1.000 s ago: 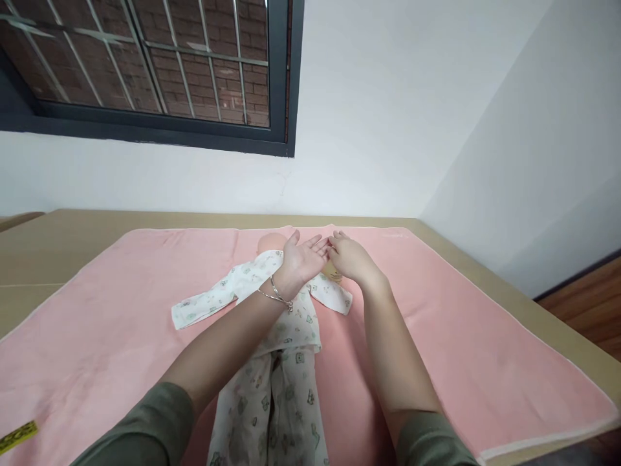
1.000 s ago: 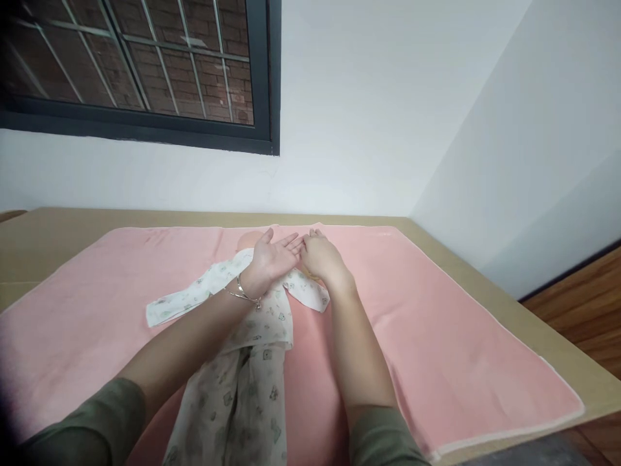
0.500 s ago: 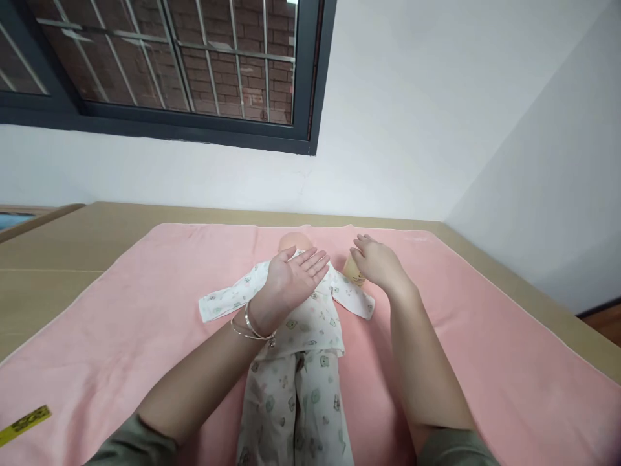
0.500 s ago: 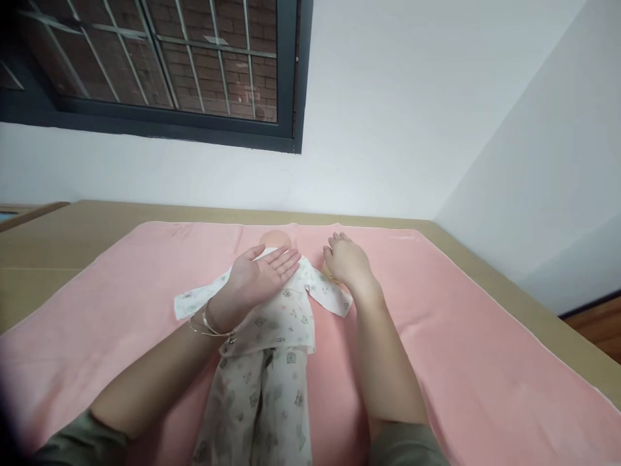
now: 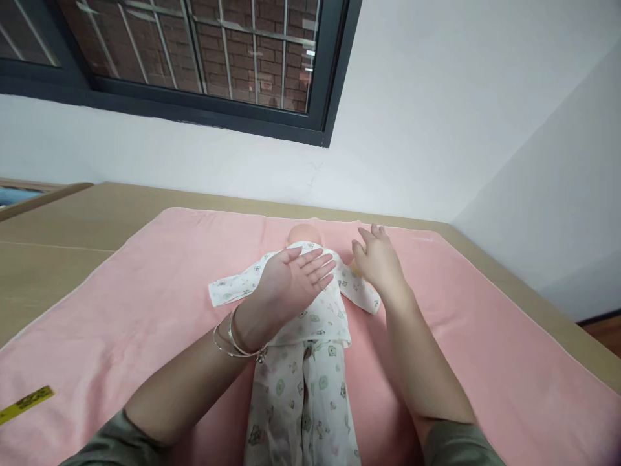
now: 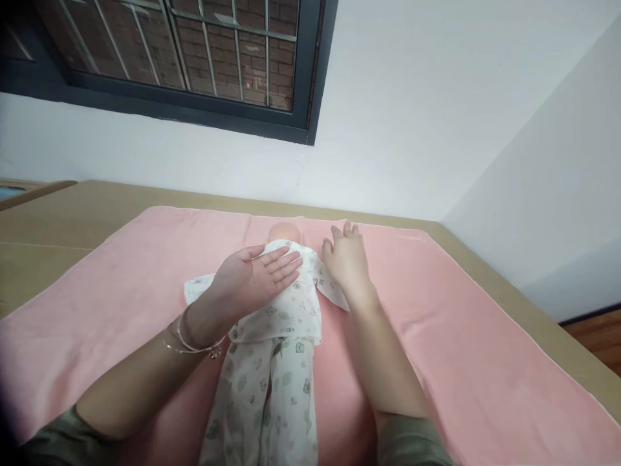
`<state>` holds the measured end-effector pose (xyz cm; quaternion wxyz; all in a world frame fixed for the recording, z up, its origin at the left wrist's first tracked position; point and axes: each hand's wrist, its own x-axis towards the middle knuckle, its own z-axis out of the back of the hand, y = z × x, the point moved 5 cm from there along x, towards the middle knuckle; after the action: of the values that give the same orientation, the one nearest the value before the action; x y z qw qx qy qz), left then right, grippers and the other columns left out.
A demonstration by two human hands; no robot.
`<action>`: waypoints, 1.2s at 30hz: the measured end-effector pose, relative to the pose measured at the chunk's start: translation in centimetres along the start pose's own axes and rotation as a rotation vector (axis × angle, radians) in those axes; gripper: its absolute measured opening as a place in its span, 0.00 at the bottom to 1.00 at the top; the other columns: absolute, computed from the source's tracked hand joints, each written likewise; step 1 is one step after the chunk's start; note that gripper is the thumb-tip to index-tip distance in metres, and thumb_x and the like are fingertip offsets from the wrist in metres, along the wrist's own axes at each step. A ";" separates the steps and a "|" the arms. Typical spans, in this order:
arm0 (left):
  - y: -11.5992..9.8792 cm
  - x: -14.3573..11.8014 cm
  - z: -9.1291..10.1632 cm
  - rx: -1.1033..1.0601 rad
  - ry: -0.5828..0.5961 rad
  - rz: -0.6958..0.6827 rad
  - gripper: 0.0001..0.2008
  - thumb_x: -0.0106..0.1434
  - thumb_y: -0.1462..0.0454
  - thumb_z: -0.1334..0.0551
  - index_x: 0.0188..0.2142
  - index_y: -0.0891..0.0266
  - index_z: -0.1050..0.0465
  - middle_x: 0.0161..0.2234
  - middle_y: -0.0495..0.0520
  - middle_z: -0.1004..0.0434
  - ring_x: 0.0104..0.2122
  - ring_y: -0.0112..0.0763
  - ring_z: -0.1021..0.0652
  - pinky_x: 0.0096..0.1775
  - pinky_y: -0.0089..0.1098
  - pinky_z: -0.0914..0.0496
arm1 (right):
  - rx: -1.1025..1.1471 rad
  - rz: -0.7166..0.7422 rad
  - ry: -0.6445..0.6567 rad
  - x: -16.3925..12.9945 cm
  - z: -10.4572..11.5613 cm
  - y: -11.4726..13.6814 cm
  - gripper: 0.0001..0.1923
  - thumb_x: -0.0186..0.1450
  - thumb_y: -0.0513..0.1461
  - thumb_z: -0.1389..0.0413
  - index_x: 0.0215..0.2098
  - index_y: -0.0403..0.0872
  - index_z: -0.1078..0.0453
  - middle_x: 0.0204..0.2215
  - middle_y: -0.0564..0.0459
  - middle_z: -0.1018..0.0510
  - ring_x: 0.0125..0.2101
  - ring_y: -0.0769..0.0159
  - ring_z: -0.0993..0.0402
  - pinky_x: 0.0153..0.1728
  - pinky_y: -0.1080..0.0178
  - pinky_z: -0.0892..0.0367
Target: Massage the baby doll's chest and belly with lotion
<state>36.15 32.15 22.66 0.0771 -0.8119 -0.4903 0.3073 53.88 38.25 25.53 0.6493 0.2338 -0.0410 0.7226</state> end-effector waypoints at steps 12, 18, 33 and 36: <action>-4.5 -2.8 -2.1 0.013 0.266 -0.248 0.29 0.73 0.53 0.54 0.69 0.63 0.42 0.65 0.63 0.32 0.67 0.42 0.34 0.66 0.40 0.39 | 0.432 0.720 0.105 -10.8 -0.6 11.9 0.39 0.78 0.52 0.59 0.75 0.41 0.70 0.73 0.38 0.64 0.72 0.48 0.73 0.69 0.37 0.58; -2.3 -2.3 -2.0 0.050 0.198 -0.354 0.25 0.73 0.54 0.52 0.66 0.57 0.36 0.63 0.57 0.29 0.69 0.38 0.38 0.67 0.36 0.41 | 0.556 0.803 0.119 -11.5 0.2 12.0 0.44 0.77 0.56 0.58 0.75 0.41 0.77 0.73 0.39 0.70 0.72 0.45 0.75 0.70 0.37 0.59; 2.7 -6.2 -0.2 0.316 0.209 -0.476 0.23 0.74 0.50 0.48 0.60 0.54 0.28 0.64 0.50 0.30 0.72 0.32 0.46 0.71 0.32 0.53 | 0.613 0.906 -0.132 -12.5 0.7 11.4 0.43 0.74 0.58 0.67 0.74 0.47 0.82 0.72 0.53 0.83 0.71 0.44 0.79 0.70 0.36 0.71; -0.1 -6.2 -1.1 0.212 0.149 -0.594 0.24 0.75 0.51 0.52 0.61 0.55 0.30 0.64 0.53 0.29 0.70 0.35 0.41 0.70 0.35 0.48 | 0.626 0.971 -0.015 -14.1 -0.5 12.3 0.55 0.71 0.62 0.57 0.72 0.40 0.87 0.72 0.44 0.84 0.71 0.42 0.80 0.70 0.38 0.61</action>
<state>34.67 27.16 26.21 0.2830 -0.6412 -0.6640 0.2606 42.61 23.57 22.63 0.1430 0.3741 0.0677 0.9138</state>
